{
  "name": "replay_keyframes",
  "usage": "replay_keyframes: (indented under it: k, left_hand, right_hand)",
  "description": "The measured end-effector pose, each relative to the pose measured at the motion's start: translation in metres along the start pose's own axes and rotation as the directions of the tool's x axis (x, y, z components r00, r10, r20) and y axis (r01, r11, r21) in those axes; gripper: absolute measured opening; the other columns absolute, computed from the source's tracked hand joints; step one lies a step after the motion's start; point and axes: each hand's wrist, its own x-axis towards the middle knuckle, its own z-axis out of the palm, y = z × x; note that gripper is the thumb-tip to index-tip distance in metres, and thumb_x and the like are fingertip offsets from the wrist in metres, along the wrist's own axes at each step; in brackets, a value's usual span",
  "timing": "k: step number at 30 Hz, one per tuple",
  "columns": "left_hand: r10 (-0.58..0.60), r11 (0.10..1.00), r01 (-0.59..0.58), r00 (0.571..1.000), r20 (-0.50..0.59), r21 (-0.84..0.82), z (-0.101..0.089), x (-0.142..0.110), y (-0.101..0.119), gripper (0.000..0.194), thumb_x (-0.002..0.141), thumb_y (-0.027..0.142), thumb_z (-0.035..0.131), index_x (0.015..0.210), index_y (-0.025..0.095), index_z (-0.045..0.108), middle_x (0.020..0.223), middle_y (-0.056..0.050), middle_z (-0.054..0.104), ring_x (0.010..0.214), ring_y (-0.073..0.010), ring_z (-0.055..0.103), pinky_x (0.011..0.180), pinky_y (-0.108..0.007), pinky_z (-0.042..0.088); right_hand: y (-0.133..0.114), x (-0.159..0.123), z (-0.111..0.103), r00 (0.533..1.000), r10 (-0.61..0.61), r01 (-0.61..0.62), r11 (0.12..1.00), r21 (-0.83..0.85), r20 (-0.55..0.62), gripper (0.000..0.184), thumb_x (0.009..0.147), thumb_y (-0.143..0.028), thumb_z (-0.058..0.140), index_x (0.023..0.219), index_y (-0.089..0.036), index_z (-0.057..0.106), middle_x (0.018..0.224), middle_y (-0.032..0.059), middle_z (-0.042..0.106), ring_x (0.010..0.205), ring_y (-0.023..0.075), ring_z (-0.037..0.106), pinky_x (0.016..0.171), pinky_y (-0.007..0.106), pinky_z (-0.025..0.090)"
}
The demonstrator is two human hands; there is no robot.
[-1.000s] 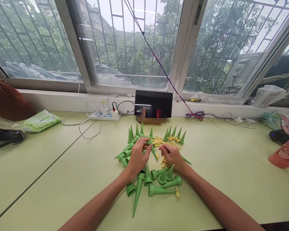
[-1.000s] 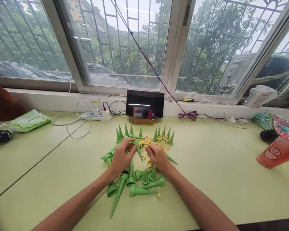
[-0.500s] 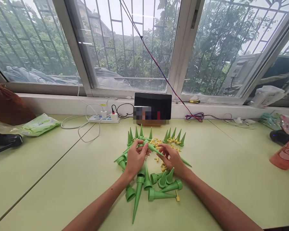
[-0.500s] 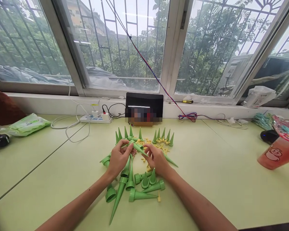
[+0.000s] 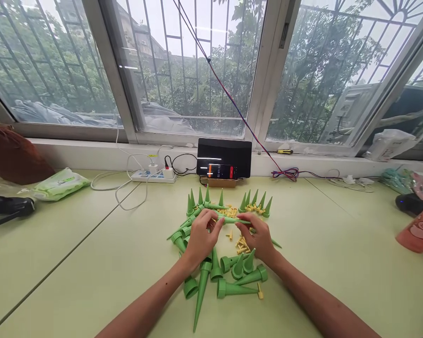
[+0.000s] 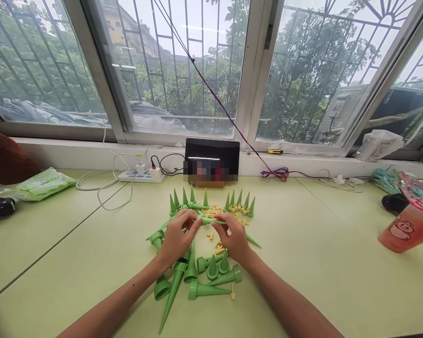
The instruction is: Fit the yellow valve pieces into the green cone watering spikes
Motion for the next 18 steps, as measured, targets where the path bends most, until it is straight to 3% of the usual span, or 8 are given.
replay_keyframes:
  k: [9,18]
  left_hand:
    - [0.099,0.984,-0.116,0.987,0.127,0.134,0.0013,-0.0042,-0.005,0.024,0.096,0.03,0.052,0.077,0.018,0.059,0.088,-0.004,0.059,0.068,-0.0131,0.054,0.062,-0.028,0.045]
    - [0.135,0.973,-0.156,0.983,0.124,0.173,-0.0004,-0.0052,-0.0027,0.009,0.095,0.019,0.05,0.096,0.02,0.059,0.094,-0.003,0.06,0.073,-0.0137,0.057,0.069,-0.028,0.047]
  right_hand:
    - [-0.0039,0.0025,-0.0014,0.998,-0.066,0.066,0.998,0.014,-0.001,0.006,0.094,-0.024,0.059,0.094,-0.021,0.064,0.085,0.0051,0.065,0.069,0.0164,0.064,0.057,0.027,0.054]
    - [-0.0052,0.006,-0.0063,0.989,-0.124,0.115,0.987,-0.111,-0.079,0.01,0.096,-0.019,0.051,0.091,-0.02,0.06,0.079,0.0034,0.064,0.064,0.0143,0.061,0.057,0.025,0.052]
